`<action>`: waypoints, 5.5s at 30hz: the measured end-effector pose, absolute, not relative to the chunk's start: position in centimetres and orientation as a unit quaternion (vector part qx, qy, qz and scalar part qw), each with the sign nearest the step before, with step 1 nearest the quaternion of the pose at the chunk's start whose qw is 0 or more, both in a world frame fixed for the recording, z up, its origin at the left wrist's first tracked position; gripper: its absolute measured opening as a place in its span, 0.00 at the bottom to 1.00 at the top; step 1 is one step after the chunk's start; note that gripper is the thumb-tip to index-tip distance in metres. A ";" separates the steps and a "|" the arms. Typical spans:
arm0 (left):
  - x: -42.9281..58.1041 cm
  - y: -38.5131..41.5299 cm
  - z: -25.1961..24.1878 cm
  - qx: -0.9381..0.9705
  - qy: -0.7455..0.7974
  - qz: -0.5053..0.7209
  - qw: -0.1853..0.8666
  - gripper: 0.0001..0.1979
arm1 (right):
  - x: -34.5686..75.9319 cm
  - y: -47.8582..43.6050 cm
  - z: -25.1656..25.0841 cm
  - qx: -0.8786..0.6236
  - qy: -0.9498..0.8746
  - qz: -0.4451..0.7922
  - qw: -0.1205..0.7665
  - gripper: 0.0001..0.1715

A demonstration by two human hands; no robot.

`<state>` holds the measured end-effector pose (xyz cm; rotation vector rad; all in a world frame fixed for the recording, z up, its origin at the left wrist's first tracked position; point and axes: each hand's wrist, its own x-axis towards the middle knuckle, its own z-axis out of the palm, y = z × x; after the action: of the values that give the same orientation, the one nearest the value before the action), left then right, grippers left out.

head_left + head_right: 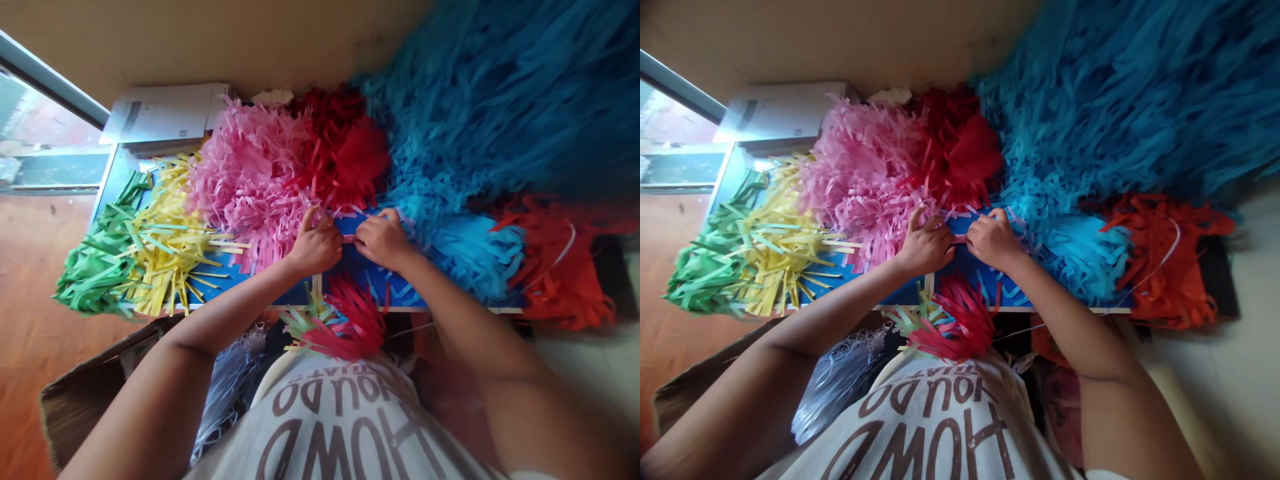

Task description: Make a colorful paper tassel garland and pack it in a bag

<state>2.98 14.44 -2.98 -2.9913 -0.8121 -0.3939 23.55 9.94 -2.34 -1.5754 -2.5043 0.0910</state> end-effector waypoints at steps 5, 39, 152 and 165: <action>3.0 14.1 -3.8 -0.944 -0.282 -0.170 0.028 0.11 | 22.0 8.5 -2.0 -0.560 -0.821 -0.021 0.108 0.10; 0.4 14.4 -3.3 -0.880 -0.426 -0.111 -0.180 0.10 | 25.7 5.5 -4.3 -0.657 -0.722 0.073 0.204 0.09; -1.8 6.2 5.1 -0.677 -0.395 -0.467 -0.411 0.05 | 17.9 5.5 2.4 -0.577 -0.549 0.379 0.471 0.14; -0.9 6.4 3.9 -0.542 -0.387 -0.408 -0.624 0.15 | 23.8 27.0 -0.1 -0.690 -0.687 0.198 0.115 0.26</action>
<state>-0.94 6.36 3.88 -3.1164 -2.2274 -2.3430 23.76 26.98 -0.07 -2.0208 -2.0124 0.5796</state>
